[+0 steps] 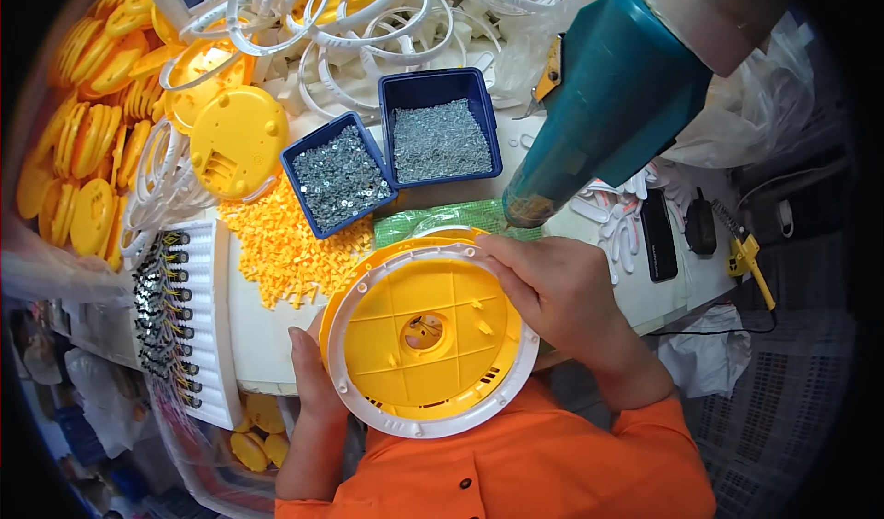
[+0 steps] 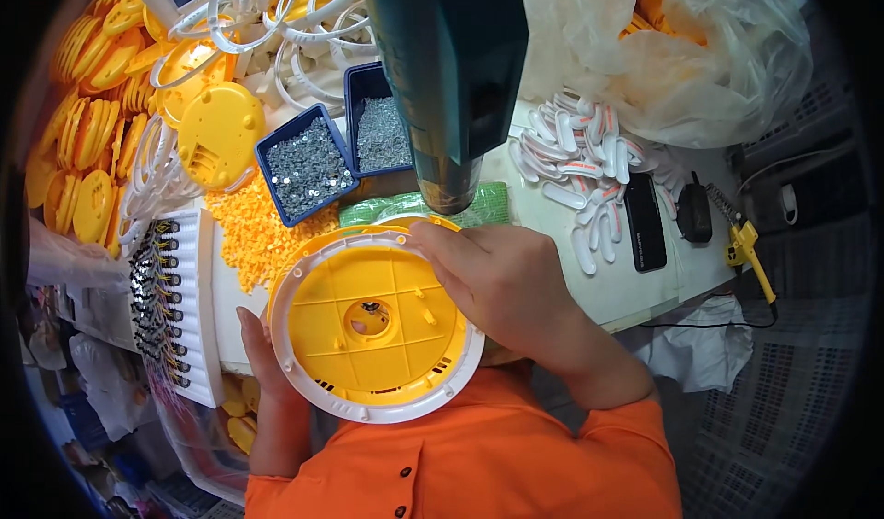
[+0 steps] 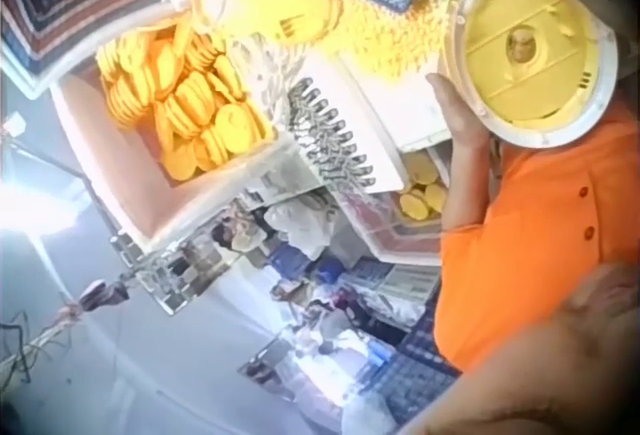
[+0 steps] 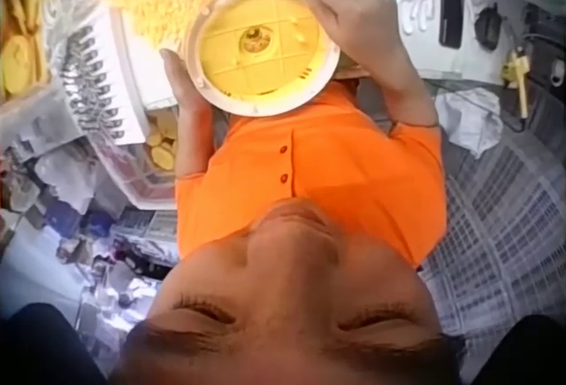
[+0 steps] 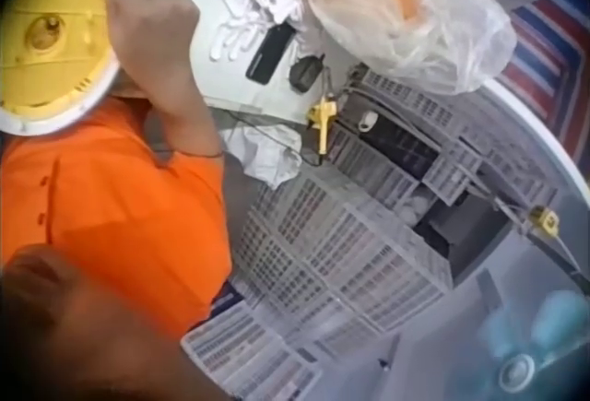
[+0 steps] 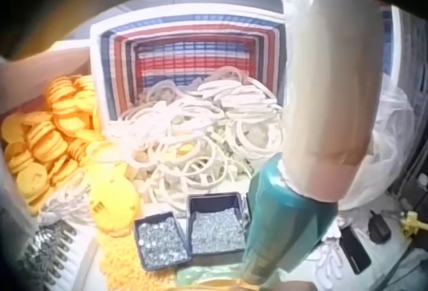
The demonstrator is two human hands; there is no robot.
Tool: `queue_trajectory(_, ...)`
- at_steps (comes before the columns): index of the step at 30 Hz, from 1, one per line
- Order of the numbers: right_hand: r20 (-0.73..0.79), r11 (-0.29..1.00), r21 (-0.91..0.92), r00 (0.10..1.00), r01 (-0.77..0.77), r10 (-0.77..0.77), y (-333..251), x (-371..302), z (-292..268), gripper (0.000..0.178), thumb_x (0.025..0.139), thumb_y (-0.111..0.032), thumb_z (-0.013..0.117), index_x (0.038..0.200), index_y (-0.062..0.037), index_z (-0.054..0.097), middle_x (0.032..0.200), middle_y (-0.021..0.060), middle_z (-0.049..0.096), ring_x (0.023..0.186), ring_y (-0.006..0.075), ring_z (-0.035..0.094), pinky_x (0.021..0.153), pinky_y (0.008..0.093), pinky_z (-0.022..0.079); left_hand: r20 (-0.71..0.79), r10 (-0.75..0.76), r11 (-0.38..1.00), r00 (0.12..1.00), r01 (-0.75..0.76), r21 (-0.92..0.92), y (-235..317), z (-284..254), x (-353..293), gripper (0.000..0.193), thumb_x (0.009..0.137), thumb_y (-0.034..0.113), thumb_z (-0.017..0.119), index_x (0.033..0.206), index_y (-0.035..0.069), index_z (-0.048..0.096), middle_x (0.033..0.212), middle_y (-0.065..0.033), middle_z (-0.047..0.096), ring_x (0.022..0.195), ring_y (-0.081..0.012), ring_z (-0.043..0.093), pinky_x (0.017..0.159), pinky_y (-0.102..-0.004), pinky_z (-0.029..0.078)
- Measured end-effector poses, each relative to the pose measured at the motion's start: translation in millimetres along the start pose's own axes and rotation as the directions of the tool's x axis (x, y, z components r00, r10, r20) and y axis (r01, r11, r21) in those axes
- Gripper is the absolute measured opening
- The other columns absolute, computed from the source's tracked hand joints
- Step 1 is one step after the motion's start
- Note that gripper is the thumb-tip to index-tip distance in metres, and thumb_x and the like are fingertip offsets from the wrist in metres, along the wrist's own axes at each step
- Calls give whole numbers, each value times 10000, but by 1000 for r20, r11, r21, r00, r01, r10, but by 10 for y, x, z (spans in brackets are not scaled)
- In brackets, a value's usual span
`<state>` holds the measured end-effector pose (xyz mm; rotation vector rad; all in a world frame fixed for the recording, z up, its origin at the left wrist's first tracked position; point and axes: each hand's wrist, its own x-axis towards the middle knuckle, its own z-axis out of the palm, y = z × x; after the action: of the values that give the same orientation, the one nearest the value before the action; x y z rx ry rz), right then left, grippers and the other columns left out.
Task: Assembling small components onto yellow plastic circular bases using manual and powered hand tools.
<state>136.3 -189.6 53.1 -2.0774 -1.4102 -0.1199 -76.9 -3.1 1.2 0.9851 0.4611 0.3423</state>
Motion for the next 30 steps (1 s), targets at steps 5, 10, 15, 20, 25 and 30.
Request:
queue_trajectory(5,-13,1000,-20,1000,4,-4,29,-51,-3,225,902,-76,751,1121,-25,737,864,141,754,684,279,726,599,363,558,-8,17,999,1000,-17,49,-26,-56,-18,941,1038,721,282,1508,-84,404,1459,-211,556,1352,-297,551,1135,-423,433)
queue_trajectory(10,-58,994,104,997,-44,50,25,-83,35,216,896,-57,747,1108,-17,747,896,148,760,716,286,735,623,357,565,-36,0,999,999,-2,-52,-60,-66,-42,926,1045,707,270,1508,-83,402,1477,-222,536,1354,-308,550,1135,-439,440)
queue_trajectory(15,-138,962,273,989,-21,61,15,-88,35,214,884,-38,747,1097,-18,753,879,139,755,689,280,718,609,348,551,-8,-56,986,998,54,-159,-84,-73,-80,912,1033,714,224,1592,-2,302,1600,-216,404,1455,-359,441,1201,-492,370)
queue_trajectory(20,-35,999,35,999,-1,3,-26,-97,40,229,871,-28,745,1100,-15,752,833,130,737,660,268,704,590,358,538,18,-42,998,999,43,-51,-90,-108,-103,936,1017,738,227,1610,16,275,1635,-205,352,1481,-368,402,1213,-499,350)
queue_trajectory(25,-68,999,38,997,-25,28,-66,-81,79,236,862,-24,743,1098,-14,752,791,125,722,625,274,685,576,370,528,-32,-6,994,999,2,-112,-36,107,-146,1062,954,813,388,1511,-92,383,1495,-212,515,1357,-290,537,1140,-427,425)
queue_trajectory(30,-80,998,-44,996,-44,41,-57,-125,90,211,875,-1,717,1084,0,751,763,134,712,605,291,670,571,373,522,49,73,988,996,-79,134,77,123,-209,978,933,674,606,1501,-94,395,1424,-161,554,1321,-248,538,1130,-402,414)
